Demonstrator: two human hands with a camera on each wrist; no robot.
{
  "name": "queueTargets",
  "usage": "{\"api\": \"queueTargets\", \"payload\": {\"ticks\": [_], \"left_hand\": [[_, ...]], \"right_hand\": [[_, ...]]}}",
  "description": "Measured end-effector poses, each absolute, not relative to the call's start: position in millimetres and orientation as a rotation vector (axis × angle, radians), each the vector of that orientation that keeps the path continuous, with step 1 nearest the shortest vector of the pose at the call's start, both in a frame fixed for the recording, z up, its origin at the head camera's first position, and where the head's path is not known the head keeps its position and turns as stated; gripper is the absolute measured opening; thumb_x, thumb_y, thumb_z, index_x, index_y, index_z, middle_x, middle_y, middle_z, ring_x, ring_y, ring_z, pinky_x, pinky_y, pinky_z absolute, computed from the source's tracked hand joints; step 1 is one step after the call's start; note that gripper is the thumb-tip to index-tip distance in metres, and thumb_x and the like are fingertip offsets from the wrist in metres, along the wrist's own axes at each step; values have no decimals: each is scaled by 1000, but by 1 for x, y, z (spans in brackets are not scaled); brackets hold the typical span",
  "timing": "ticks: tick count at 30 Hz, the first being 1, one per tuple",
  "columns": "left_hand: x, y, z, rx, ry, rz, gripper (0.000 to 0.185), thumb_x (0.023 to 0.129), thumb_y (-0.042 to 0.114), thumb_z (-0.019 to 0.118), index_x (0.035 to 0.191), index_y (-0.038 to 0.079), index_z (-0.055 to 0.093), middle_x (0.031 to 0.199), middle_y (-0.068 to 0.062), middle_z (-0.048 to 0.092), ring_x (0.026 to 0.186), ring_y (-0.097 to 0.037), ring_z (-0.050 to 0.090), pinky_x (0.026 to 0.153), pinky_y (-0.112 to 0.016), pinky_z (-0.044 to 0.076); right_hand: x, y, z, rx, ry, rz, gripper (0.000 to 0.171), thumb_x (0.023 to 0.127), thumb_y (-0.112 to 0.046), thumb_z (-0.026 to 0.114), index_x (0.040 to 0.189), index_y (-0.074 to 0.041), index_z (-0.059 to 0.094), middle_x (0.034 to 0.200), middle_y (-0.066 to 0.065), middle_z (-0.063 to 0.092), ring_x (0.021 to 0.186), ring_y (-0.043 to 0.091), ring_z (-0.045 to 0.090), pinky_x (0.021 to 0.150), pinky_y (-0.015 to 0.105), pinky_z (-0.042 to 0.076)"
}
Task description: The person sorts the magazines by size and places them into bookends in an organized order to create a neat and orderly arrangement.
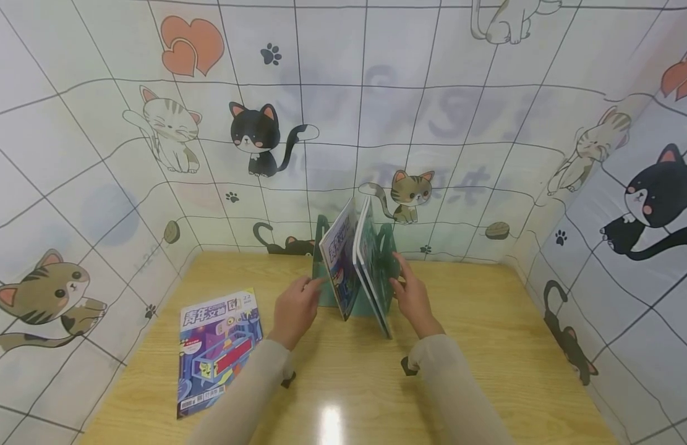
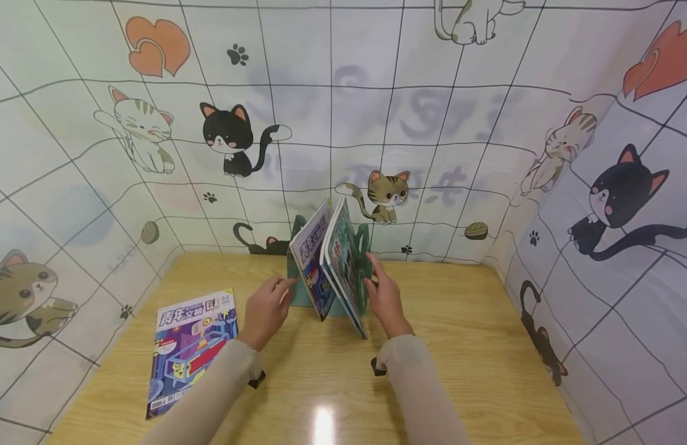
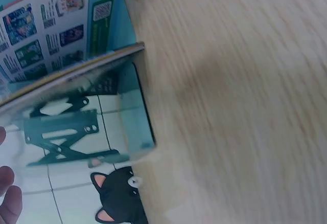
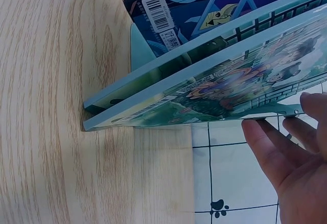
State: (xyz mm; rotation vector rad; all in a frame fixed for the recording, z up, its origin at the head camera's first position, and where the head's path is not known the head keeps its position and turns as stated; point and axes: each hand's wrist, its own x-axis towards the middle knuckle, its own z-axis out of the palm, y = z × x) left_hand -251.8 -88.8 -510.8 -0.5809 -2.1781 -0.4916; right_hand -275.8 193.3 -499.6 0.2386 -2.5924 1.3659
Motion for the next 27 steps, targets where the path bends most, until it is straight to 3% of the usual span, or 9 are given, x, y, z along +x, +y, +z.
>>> {"api": "queueTargets", "payload": {"ticks": [6, 13, 18, 27], "left_hand": [[-249, -112, -524, -497, -2241, -486, 28, 80, 5, 76, 107, 11, 70, 90, -5, 62, 73, -21, 62, 53, -35, 52], [-245, -139, -541, -386, -2364, -495, 31, 82, 8, 77, 111, 12, 68, 99, -6, 64, 84, -25, 64, 64, -40, 55], [-245, -154, -552, -329, -2379, -477, 29, 81, 10, 78, 108, 11, 69, 101, -8, 64, 86, -28, 64, 63, -42, 54], [-242, -185, -563, -156, -2493, -420, 28, 84, 17, 76, 109, 9, 68, 107, -12, 65, 93, -34, 61, 75, -48, 51]], "right_hand": [[-276, 194, -500, 244, -2596, 1366, 70, 99, -7, 54, 151, -43, 24, 143, 28, 42, 111, 43, 59, 74, 38, 56], [-276, 195, -501, 261, -2591, 1340, 68, 99, -7, 54, 152, -39, 25, 143, 27, 43, 110, 43, 60, 74, 39, 56], [-275, 194, -500, 250, -2600, 1342, 70, 100, -7, 54, 152, -42, 23, 143, 28, 42, 111, 43, 59, 75, 38, 56], [-275, 194, -499, 267, -2584, 1353, 65, 99, -6, 55, 153, -29, 27, 143, 29, 41, 110, 45, 59, 74, 40, 56]]}}
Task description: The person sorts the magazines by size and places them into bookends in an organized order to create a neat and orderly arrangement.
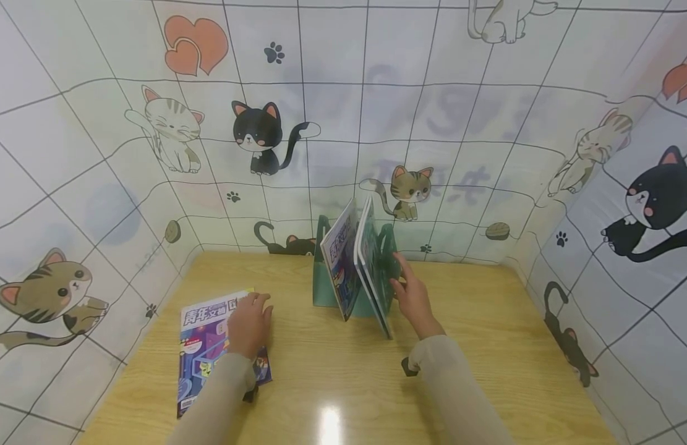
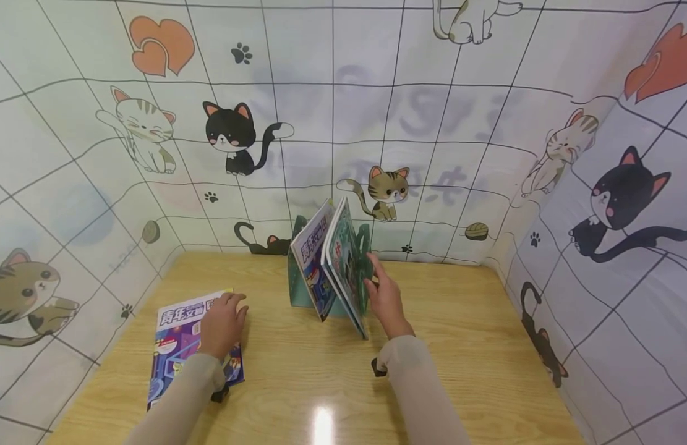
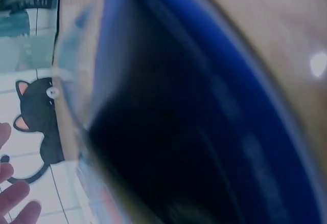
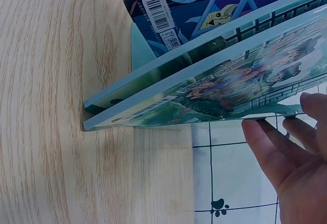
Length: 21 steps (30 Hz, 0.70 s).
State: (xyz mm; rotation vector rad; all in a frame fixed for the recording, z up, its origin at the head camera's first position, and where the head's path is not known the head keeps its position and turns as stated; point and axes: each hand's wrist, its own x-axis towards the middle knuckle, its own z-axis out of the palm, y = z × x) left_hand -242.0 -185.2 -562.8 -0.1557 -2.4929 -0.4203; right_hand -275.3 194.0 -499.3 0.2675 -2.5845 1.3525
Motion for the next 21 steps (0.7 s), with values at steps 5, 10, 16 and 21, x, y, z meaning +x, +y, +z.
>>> {"api": "queueTargets", "payload": {"ticks": [5, 10, 16, 21], "left_hand": [[-241, -201, -569, -64, -2574, -398, 30, 87, 21, 73, 112, 8, 67, 112, -15, 65, 100, -38, 59, 83, -58, 42], [-239, -214, -571, 57, -2630, -468, 39, 88, 27, 71, 119, 4, 63, 120, -19, 61, 110, -43, 54, 89, -65, 35], [-238, -233, -577, 247, -2780, -555, 66, 91, 44, 64, 141, 4, 46, 142, -23, 44, 129, -48, 36, 100, -70, 21], [-232, -244, -575, 342, -2821, -556, 76, 91, 48, 61, 147, 3, 37, 149, -27, 32, 133, -52, 26, 100, -73, 14]], "right_hand": [[-276, 194, -500, 268, -2584, 1347, 66, 99, -7, 55, 153, -31, 26, 143, 29, 42, 110, 44, 59, 74, 40, 56], [-275, 194, -500, 280, -2576, 1344, 65, 99, -6, 56, 153, -28, 28, 142, 29, 43, 109, 43, 60, 74, 40, 56], [-275, 194, -501, 288, -2573, 1345, 64, 98, -5, 56, 153, -25, 28, 141, 29, 43, 108, 43, 60, 73, 40, 56], [-276, 194, -501, 276, -2581, 1342, 67, 99, -5, 55, 153, -32, 26, 142, 29, 42, 109, 43, 60, 74, 39, 56]]}}
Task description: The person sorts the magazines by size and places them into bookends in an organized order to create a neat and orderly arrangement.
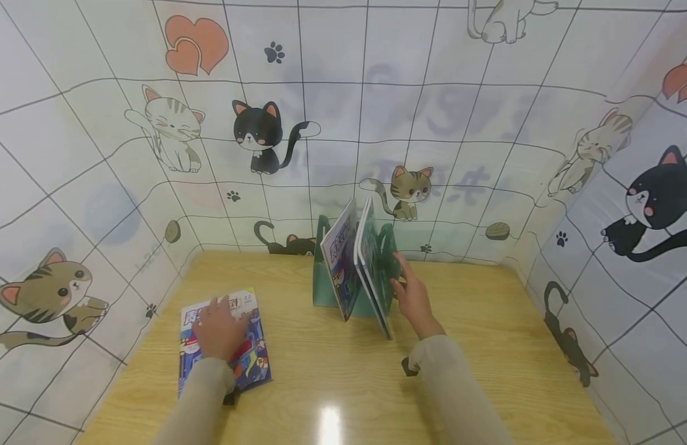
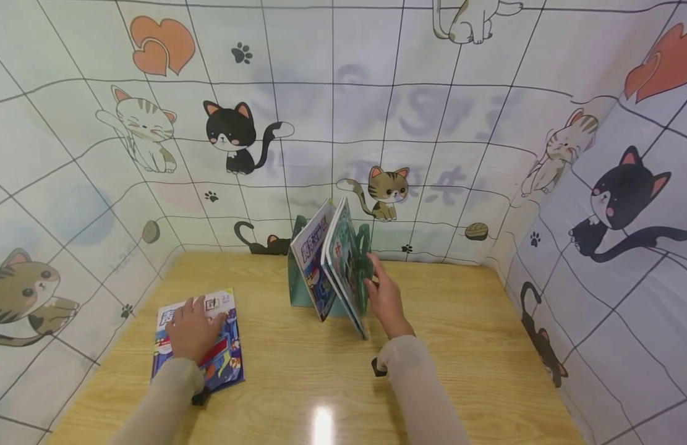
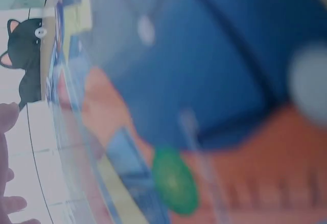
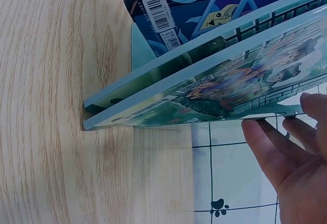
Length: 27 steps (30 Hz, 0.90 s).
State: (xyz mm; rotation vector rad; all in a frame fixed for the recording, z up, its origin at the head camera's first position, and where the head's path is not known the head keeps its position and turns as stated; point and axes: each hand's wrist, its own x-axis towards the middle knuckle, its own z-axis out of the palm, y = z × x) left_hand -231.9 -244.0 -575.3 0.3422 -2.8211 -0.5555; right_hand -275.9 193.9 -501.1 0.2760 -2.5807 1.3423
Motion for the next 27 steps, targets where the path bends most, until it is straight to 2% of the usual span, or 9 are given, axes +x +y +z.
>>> {"api": "queueTargets", "payload": {"ticks": [3, 9, 13, 19, 23, 27], "left_hand": [[-227, -249, -574, 413, -2838, -548, 82, 90, 52, 59, 150, 3, 32, 151, -30, 24, 135, -55, 17, 99, -76, 8], [-221, -259, -581, 558, -2883, -528, 96, 86, 70, 49, 155, 10, 19, 156, -31, 2, 136, -59, -10, 96, -77, -9], [-218, -266, -589, 632, -2921, -515, 103, 84, 78, 40, 157, 12, 8, 155, -33, -8, 131, -64, -16, 93, -79, -11], [-212, -271, -591, 690, -2940, -600, 108, 81, 82, 37, 157, 14, 2, 154, -33, -11, 127, -71, -6, 92, -82, -4], [-209, -271, -589, 695, -2930, -619, 106, 82, 78, 45, 157, 14, 5, 155, -32, -8, 127, -71, 4, 93, -81, 2], [-209, -272, -590, 684, -2915, -606, 106, 82, 72, 54, 157, 12, 9, 153, -35, 1, 121, -68, 20, 91, -79, 15]], "right_hand": [[-276, 194, -501, 264, -2587, 1339, 68, 99, -6, 55, 152, -37, 25, 143, 29, 42, 109, 43, 60, 74, 38, 56], [-275, 193, -500, 261, -2590, 1353, 69, 99, -6, 54, 153, -39, 24, 143, 29, 41, 111, 44, 59, 75, 39, 56], [-274, 193, -499, 245, -2600, 1354, 69, 100, -7, 54, 152, -40, 24, 144, 28, 41, 112, 44, 58, 75, 40, 56], [-275, 193, -499, 239, -2608, 1346, 67, 100, -8, 53, 153, -37, 24, 145, 27, 40, 113, 44, 58, 76, 40, 56], [-275, 193, -499, 248, -2603, 1351, 67, 100, -7, 53, 153, -35, 25, 145, 28, 40, 113, 44, 58, 76, 41, 56], [-275, 193, -499, 262, -2601, 1352, 67, 100, -7, 53, 153, -34, 24, 145, 29, 39, 112, 44, 58, 76, 41, 56]]}}
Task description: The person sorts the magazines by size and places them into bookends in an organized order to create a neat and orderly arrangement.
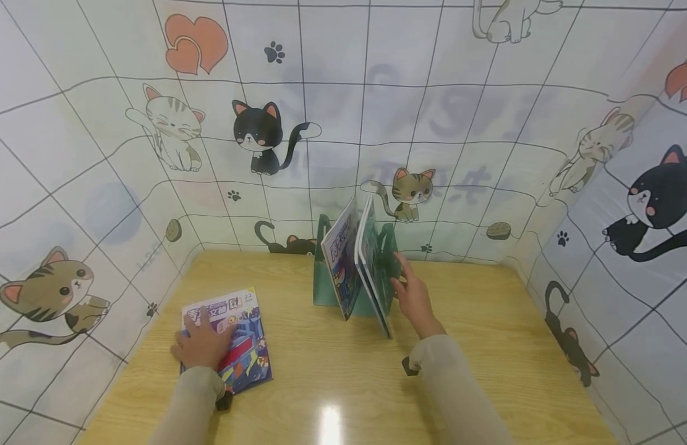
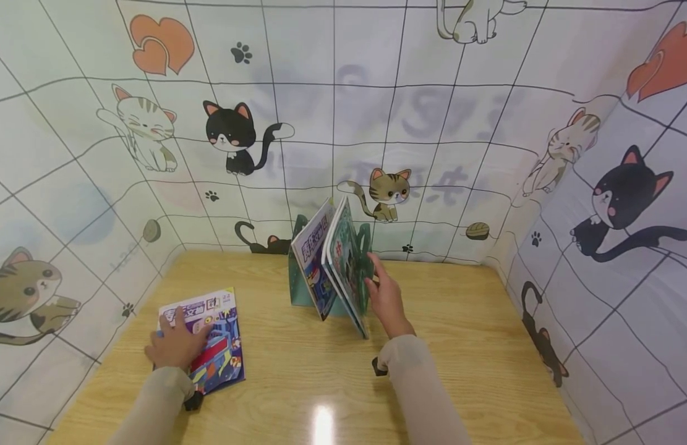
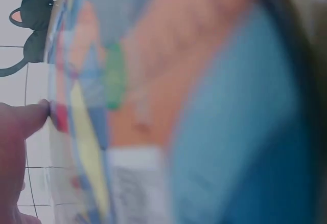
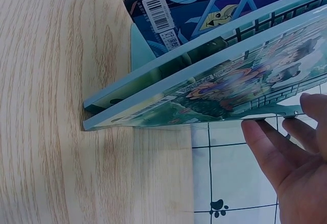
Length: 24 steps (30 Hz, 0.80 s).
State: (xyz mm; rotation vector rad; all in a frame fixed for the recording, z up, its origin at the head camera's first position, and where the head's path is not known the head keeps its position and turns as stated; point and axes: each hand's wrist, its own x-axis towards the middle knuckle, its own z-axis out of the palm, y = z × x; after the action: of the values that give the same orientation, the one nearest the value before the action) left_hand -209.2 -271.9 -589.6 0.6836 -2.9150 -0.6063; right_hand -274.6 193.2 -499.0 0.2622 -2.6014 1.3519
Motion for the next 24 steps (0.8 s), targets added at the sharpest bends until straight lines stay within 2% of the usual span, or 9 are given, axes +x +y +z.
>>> {"api": "queueTargets", "payload": {"ticks": [3, 11, 17, 24], "left_hand": [[-210, -274, -587, 680, -2908, -621, 106, 81, 70, 58, 156, 11, 12, 151, -36, 7, 117, -66, 27, 89, -75, 22], [-211, -279, -580, 713, -2856, -633, 99, 79, 53, 72, 152, 4, 25, 139, -41, 26, 107, -64, 38, 86, -72, 29], [-211, -287, -576, 703, -2784, -680, 87, 78, 32, 75, 149, 4, 32, 130, -42, 31, 101, -62, 39, 82, -69, 32], [-205, -290, -575, 744, -2683, -927, 81, 76, 17, 76, 146, 0, 38, 124, -44, 34, 109, -61, 34, 89, -66, 28]], "right_hand": [[-274, 194, -499, 270, -2597, 1348, 67, 100, -7, 53, 153, -35, 24, 145, 29, 39, 112, 44, 58, 76, 41, 56], [-274, 194, -498, 281, -2578, 1357, 69, 99, -5, 54, 152, -39, 25, 145, 28, 39, 111, 44, 58, 74, 40, 56], [-276, 194, -500, 286, -2578, 1357, 68, 99, -6, 54, 152, -38, 25, 145, 29, 39, 111, 44, 59, 75, 40, 56], [-275, 194, -501, 284, -2572, 1353, 69, 99, -6, 54, 152, -39, 25, 144, 30, 39, 111, 44, 58, 75, 40, 56]]}}
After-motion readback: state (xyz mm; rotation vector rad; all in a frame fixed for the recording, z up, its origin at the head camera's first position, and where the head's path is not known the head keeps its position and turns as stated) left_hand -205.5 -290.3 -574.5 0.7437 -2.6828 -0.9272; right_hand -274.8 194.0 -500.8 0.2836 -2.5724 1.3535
